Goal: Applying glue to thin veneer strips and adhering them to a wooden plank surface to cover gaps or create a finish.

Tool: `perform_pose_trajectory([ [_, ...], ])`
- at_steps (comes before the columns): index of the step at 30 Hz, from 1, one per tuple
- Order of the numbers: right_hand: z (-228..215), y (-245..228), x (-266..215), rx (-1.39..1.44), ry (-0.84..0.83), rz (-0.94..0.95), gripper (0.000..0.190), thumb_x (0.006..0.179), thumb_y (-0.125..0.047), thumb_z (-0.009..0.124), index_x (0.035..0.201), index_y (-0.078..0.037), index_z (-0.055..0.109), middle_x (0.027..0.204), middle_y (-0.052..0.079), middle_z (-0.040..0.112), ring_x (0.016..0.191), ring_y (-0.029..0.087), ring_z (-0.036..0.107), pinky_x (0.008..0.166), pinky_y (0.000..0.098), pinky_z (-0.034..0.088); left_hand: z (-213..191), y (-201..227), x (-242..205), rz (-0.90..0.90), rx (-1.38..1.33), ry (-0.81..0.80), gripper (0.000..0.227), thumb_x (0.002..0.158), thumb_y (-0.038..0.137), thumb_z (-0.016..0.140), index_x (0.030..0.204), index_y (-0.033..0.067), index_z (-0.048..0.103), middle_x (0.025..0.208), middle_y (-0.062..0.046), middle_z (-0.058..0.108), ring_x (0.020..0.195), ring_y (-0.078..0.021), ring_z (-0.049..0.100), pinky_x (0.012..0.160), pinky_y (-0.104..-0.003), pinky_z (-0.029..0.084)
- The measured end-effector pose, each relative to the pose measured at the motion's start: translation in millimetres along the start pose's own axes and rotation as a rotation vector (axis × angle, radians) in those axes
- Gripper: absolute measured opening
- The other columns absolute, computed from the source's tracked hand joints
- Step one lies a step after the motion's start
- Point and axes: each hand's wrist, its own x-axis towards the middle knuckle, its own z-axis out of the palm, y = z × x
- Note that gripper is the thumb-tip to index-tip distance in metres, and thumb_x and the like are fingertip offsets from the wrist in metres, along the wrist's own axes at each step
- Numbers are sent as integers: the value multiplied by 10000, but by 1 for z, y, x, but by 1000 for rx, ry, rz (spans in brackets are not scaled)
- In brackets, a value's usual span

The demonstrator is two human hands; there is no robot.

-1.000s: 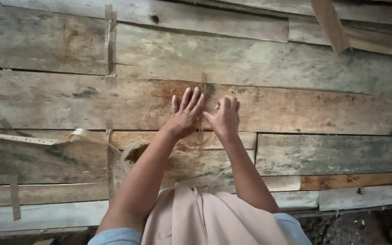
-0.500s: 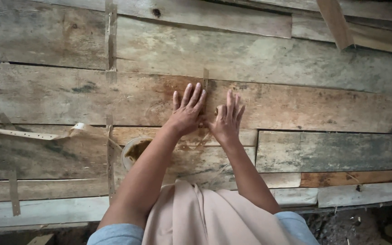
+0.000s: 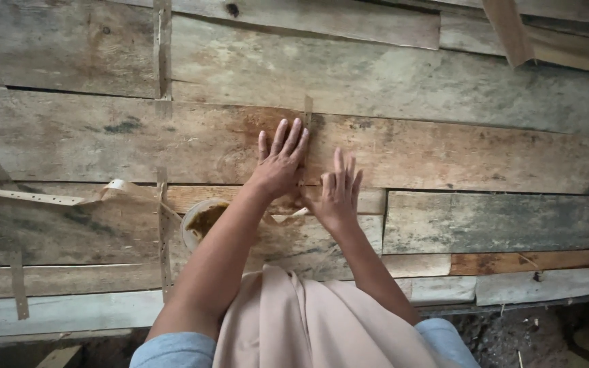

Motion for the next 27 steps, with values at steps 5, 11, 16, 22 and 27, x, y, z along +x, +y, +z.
perform_pose_trajectory([
  [5, -71, -6, -8, 690, -247, 189, 508, 769, -432, 877, 985, -85, 576, 1266, 87, 505, 1219, 334, 448, 1047, 533, 367, 14, -5, 2, 12, -35, 131, 899, 903, 360, 647, 1655, 185, 187, 1734, -60, 49, 1587, -336, 12, 1212, -682, 31],
  [11, -149, -28, 3, 1768, -633, 281, 227, 914, -167, 696, 999, -60, 515, 895, 12, 462, 766, 104, 518, 671, 270, 468, 52, -3, 36, -25, 22, 547, 544, 965, 352, 615, 1474, 198, 501, 1545, -58, 375, 1481, -303, 258, 1140, -621, 141],
  [16, -97, -12, -18, 1996, -766, 384, 314, 884, -247, 744, 987, -39, 532, 963, 80, 587, 859, 182, 670, 665, 270, 565, 52, 31, 56, -36, 277, 731, 402, 973, 353, 633, 1320, 151, 629, 1575, -125, 375, 1507, -379, 238, 1157, -584, 146],
  [22, -19, 14, -47, 2180, -912, 393, 328, 902, -133, 725, 1074, 56, 520, 1335, 366, 573, 1152, 504, 653, 786, 598, 606, 58, 41, 77, 154, 375, 761, 659, 966, 560, 538, 1521, 210, 485, 1668, -88, 296, 1542, -379, 244, 1216, -653, 130],
  [27, -11, 19, -41, 2262, -1049, 418, 359, 913, -154, 727, 1127, 52, 524, 1338, 348, 580, 1167, 506, 633, 828, 690, 559, 60, 41, 78, 126, 391, 729, 636, 1009, 537, 425, 1572, 241, 405, 1645, -99, 347, 1527, -372, 307, 1193, -671, 192],
])
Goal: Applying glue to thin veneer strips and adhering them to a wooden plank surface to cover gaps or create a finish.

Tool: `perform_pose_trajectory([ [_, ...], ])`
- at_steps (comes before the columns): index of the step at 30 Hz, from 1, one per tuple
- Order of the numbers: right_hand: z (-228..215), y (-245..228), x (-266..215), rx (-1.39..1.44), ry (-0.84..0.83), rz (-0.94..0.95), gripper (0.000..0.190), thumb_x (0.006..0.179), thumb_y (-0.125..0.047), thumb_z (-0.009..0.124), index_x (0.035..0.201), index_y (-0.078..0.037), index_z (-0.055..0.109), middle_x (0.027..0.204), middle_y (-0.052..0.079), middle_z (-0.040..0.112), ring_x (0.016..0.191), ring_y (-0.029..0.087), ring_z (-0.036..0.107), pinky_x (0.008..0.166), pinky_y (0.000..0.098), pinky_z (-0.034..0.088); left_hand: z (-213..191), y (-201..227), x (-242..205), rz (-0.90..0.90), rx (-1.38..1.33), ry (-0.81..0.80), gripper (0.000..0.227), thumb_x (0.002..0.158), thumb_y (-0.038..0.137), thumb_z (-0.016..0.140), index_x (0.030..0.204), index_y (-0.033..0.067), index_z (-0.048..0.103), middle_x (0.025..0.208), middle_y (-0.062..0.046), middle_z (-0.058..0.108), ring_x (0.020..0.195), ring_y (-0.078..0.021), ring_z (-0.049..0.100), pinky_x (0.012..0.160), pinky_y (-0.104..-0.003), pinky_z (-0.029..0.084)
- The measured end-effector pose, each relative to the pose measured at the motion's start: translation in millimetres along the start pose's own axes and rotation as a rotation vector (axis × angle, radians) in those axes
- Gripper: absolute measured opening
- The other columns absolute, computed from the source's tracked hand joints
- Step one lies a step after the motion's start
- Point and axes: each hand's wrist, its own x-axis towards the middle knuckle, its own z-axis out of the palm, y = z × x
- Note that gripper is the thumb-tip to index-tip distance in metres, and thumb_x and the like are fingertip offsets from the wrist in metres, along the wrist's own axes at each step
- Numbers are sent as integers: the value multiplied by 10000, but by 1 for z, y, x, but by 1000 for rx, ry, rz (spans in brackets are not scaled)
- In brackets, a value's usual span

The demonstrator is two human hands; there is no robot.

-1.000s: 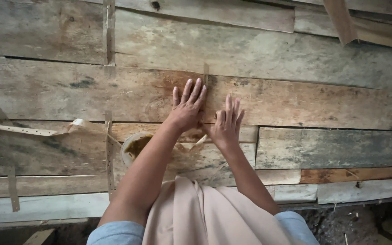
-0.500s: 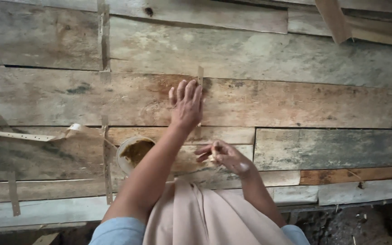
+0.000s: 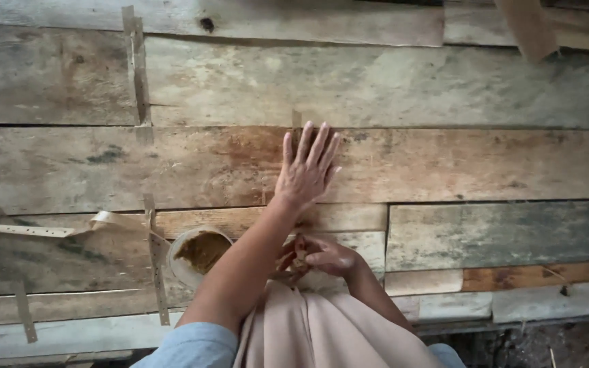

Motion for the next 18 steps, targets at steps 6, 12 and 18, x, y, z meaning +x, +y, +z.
perform_pose_trajectory([
  [6, -23, 7, 4, 115, -38, 51, 356, 928, -152, 728, 1131, 50, 516, 1351, 336, 559, 1275, 518, 559, 985, 752, 455, -3, 0, 5, -20, -28, -52, 631, 1027, 539, 394, 1591, 258, 372, 1653, -87, 333, 1530, -360, 310, 1199, -661, 192],
  [12, -42, 23, 11, 161, -39, 129, 281, 964, -193, 702, 1080, -7, 526, 1279, 262, 614, 1232, 457, 596, 1021, 722, 459, -7, 0, 6, -33, -69, -155, 639, 1019, 511, 436, 1603, 269, 342, 1672, -70, 299, 1554, -341, 251, 1212, -647, 174],
  [18, 50, -50, 20, 190, -29, 126, 236, 975, -143, 692, 1062, -23, 508, 941, 122, 673, 976, 294, 693, 1003, 680, 503, -12, -19, 6, -191, -650, -162, 685, 1019, 280, 556, 1645, 207, 288, 1699, -126, 249, 1573, -344, 215, 1228, -616, 189],
])
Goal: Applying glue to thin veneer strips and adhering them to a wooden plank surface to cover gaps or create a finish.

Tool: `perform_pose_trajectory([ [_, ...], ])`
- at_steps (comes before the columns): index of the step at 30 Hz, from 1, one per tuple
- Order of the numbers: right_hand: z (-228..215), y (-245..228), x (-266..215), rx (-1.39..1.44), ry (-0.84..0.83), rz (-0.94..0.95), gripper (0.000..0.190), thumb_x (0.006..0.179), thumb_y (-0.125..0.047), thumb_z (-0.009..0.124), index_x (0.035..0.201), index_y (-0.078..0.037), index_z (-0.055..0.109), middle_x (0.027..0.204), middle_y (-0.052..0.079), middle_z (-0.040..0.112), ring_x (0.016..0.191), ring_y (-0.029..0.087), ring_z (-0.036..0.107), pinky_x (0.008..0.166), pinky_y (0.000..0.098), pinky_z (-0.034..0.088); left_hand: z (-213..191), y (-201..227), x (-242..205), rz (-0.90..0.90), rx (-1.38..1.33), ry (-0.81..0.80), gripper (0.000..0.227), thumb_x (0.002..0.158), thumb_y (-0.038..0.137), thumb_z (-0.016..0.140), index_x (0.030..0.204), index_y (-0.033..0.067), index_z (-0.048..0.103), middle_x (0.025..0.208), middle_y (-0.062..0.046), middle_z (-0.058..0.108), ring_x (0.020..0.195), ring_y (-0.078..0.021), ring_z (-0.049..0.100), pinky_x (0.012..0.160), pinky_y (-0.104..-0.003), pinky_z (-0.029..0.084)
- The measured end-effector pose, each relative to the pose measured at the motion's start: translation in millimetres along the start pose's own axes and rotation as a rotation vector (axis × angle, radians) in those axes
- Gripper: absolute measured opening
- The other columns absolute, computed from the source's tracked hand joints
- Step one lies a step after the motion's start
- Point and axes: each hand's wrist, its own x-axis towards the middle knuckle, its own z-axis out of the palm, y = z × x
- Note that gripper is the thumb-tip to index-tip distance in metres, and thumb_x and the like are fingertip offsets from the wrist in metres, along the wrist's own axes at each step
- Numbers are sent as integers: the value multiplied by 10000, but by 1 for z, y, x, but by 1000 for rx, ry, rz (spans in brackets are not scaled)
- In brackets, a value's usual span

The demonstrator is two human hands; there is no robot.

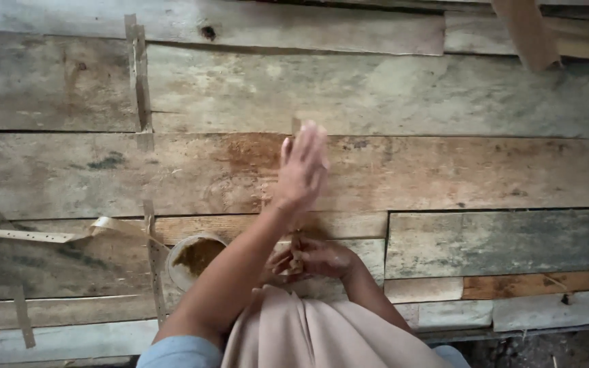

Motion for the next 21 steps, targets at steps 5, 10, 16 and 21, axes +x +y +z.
perform_pose_trajectory([
  [5, -74, 39, -2, -60, 54, 10, 212, 990, -170, 663, 1021, -19, 516, 1338, 363, 575, 1230, 513, 604, 923, 676, 548, -38, -9, 42, -258, -393, 272, 582, 1115, 301, 329, 1672, 179, 210, 1733, -111, 157, 1598, -323, 126, 1286, -536, 131],
  [10, -93, 51, 0, -94, 95, -8, 220, 1010, -196, 652, 1029, -22, 518, 1394, 358, 561, 1213, 516, 617, 867, 641, 583, -9, -18, 69, -192, 407, 198, 772, 1022, 339, 552, 1676, 152, 187, 1723, -198, 47, 1566, -478, -12, 1239, -690, 90],
  [16, -103, 55, -4, -28, 67, 55, 265, 980, -217, 688, 1031, -32, 505, 1388, 379, 548, 1251, 532, 589, 907, 662, 557, 25, -38, 70, 58, 641, 230, 645, 1075, 577, 342, 1650, 289, 286, 1717, -132, 112, 1562, -453, 30, 1195, -700, -16],
  [21, -98, 51, -2, -21, 17, 26, 278, 990, -245, 673, 1058, -46, 491, 1452, 323, 534, 1287, 492, 580, 924, 646, 554, 10, -29, 70, -108, 396, -27, 640, 1096, 562, 253, 1676, 299, 184, 1738, -86, 23, 1591, -365, -37, 1251, -613, -15],
])
